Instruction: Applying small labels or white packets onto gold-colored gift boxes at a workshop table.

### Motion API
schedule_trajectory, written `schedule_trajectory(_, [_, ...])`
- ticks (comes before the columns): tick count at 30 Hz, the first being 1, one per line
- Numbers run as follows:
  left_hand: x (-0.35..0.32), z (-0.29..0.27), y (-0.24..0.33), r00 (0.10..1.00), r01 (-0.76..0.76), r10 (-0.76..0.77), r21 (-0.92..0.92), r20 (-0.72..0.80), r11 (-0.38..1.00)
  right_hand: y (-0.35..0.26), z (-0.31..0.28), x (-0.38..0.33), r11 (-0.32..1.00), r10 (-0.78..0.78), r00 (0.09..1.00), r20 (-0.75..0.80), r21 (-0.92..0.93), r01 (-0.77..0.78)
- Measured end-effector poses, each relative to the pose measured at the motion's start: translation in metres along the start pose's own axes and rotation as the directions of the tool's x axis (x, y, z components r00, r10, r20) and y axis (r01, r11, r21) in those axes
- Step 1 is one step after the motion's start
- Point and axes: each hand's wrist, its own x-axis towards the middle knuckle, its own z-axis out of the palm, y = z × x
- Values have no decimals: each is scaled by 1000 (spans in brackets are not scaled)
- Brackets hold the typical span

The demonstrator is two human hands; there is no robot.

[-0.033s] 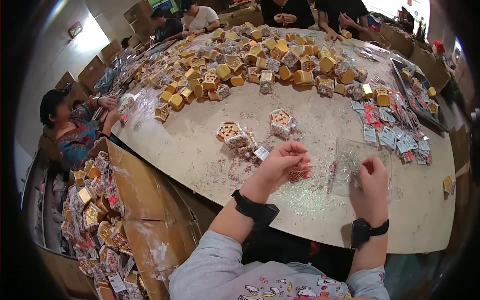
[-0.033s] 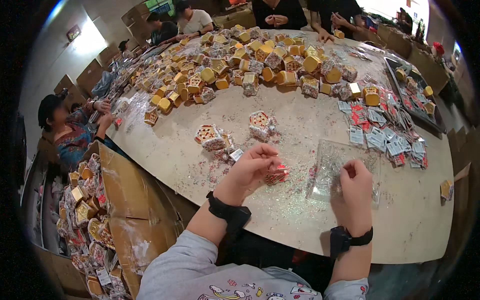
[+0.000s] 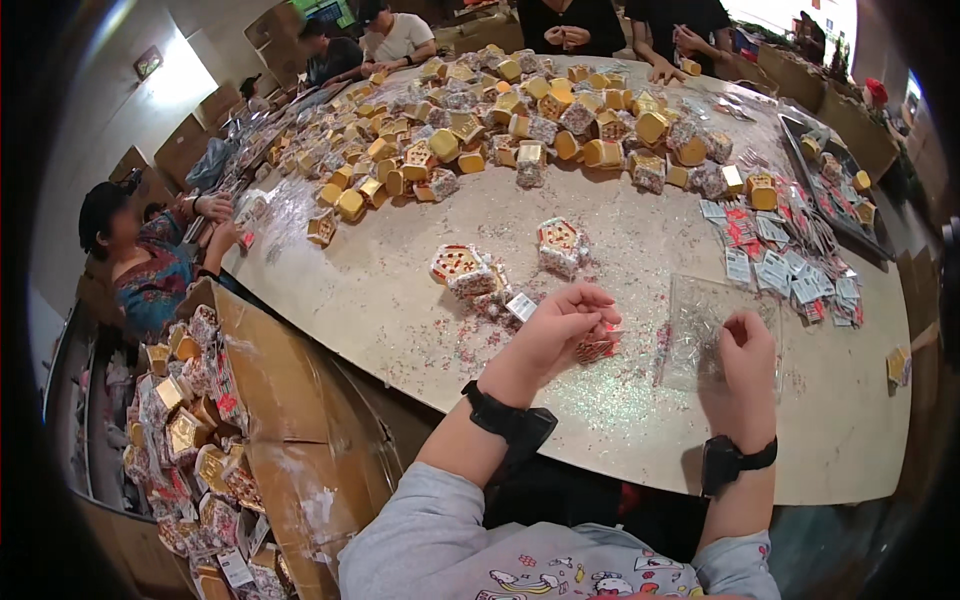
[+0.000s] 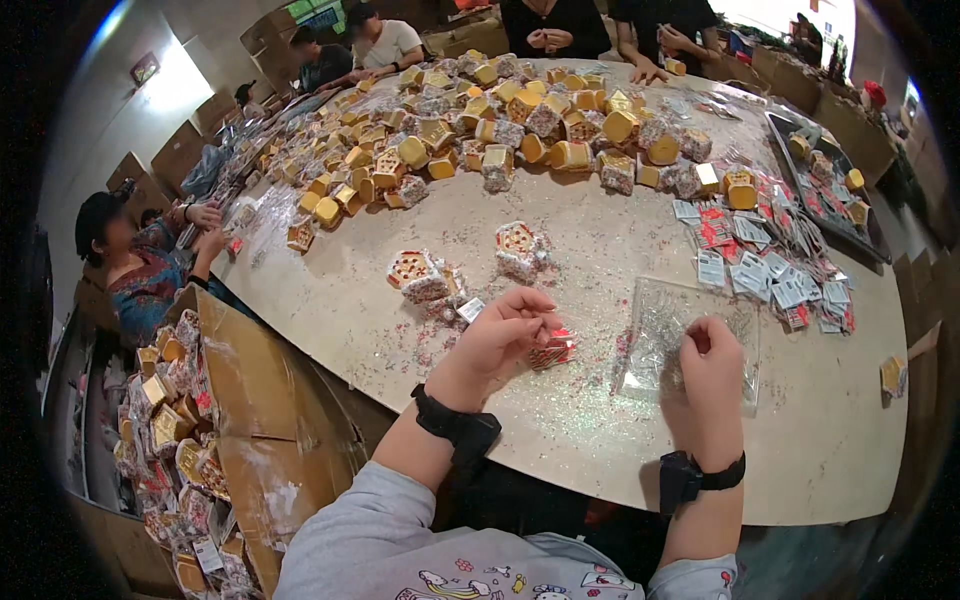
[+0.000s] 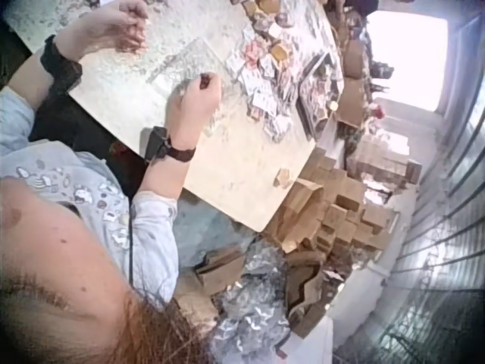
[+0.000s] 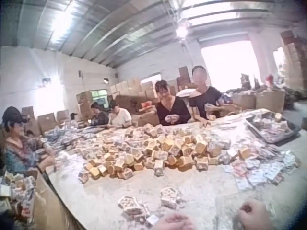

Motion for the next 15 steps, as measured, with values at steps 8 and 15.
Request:
schedule_trajectory(8, [0, -4, -2, 993, -63, 27, 320, 117, 945, 13, 1, 2, 996, -51, 999, 7, -67, 51])
schedule_trajectory(15, [-6, 15, -8, 983, -185, 116, 760, 143, 623, 6, -2, 0, 957, -147, 989, -15, -254, 139])
